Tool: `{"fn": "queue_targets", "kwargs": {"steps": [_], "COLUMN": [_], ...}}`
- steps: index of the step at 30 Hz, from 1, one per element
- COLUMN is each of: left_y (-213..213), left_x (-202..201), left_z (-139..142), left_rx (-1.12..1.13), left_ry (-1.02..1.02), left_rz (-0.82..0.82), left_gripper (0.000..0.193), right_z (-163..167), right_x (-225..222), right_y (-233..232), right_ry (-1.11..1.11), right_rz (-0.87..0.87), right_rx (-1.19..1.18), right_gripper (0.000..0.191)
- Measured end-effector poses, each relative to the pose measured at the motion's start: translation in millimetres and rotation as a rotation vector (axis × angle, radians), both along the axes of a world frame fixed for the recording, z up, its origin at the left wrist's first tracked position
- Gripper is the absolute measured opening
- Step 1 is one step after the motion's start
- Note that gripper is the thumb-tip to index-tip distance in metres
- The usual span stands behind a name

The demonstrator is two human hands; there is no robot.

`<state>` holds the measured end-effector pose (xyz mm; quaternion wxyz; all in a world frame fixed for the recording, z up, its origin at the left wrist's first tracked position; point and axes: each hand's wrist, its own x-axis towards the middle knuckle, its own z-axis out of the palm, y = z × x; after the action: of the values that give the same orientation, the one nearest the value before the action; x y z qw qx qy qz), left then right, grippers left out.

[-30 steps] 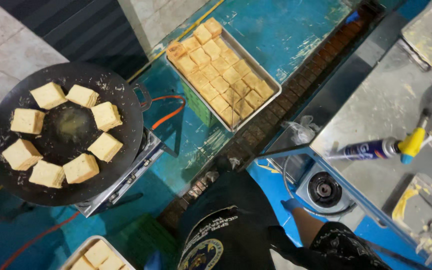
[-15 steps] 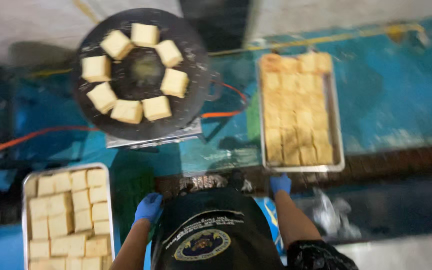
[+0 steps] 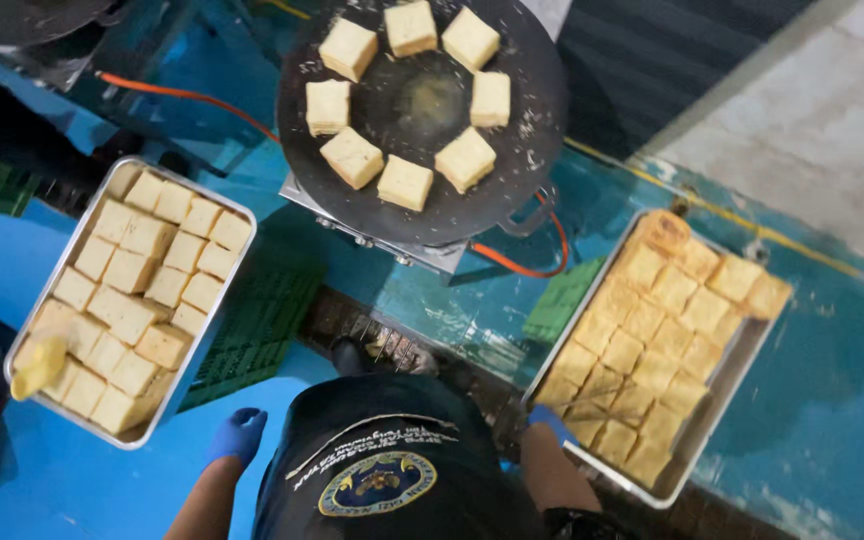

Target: The person places cubes of tofu from metal trays onto a hot flat griddle, arranges them in a ring, and flips them with tongs as they brown. They then use a blowtorch to sear the tofu pieces on the griddle and handle trays of finished tofu.

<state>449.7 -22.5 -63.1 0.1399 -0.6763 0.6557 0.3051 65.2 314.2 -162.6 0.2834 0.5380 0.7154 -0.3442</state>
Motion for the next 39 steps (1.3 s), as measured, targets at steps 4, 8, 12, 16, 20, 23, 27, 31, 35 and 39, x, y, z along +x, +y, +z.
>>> {"fn": "queue_targets", "kwargs": {"steps": [4, 8, 12, 16, 20, 23, 27, 31, 35, 39], "left_y": [15.6, 20.9, 11.4, 0.3, -7.0, -13.7, -27.4, -56.6, -99.6, -145.4], "left_x": [-6.4, -32.5, -79.8, -119.7, -144.2, -149.3, -140.9, -135.9, -140.9, -171.8], "left_z": [-0.9, -11.1, -20.8, -23.7, -25.9, -25.6, -21.6, -23.6, -31.6, -36.7], "left_rx": [0.054, 0.046, 0.007, -0.048, -0.053, -0.026, -0.043, -0.072, -0.144, -0.148], "left_ry": [-0.082, -0.071, -0.025, 0.107, 0.09, 0.1, 0.008, -0.094, 0.082, 0.27], "left_rz": [0.054, -0.023, -0.147, -0.302, -0.303, -0.296, -0.25, -0.233, -0.177, -0.224], "left_gripper": [0.051, 0.051, 0.05, 0.045, 0.045, 0.043, 0.041, 0.039, 0.043, 0.043], "right_z": [-3.4, -6.8, -5.5, -1.5, 3.2, 8.6, 19.1, 31.5, 47.1, 60.5], "right_x": [-16.6, -22.4, -20.8, -18.9, -15.2, -13.2, -16.7, -26.2, -29.9, -25.7], "right_y": [3.1, 12.0, 28.8, 43.1, 53.9, 59.9, 54.8, 25.7, -24.1, -92.3], "right_ry": [-0.021, -0.038, -0.059, -0.047, -0.011, 0.048, 0.264, 0.575, 0.719, 0.71], "right_rz": [0.027, 0.063, 0.062, 0.047, 0.039, 0.041, 0.08, 0.119, 0.194, 0.474], "right_rx": [-0.066, -0.091, -0.106, -0.089, -0.051, 0.008, 0.103, -0.011, -0.312, -0.439], "right_gripper": [0.085, 0.077, 0.071, 0.064, 0.059, 0.055, 0.051, 0.049, 0.049, 0.047]}}
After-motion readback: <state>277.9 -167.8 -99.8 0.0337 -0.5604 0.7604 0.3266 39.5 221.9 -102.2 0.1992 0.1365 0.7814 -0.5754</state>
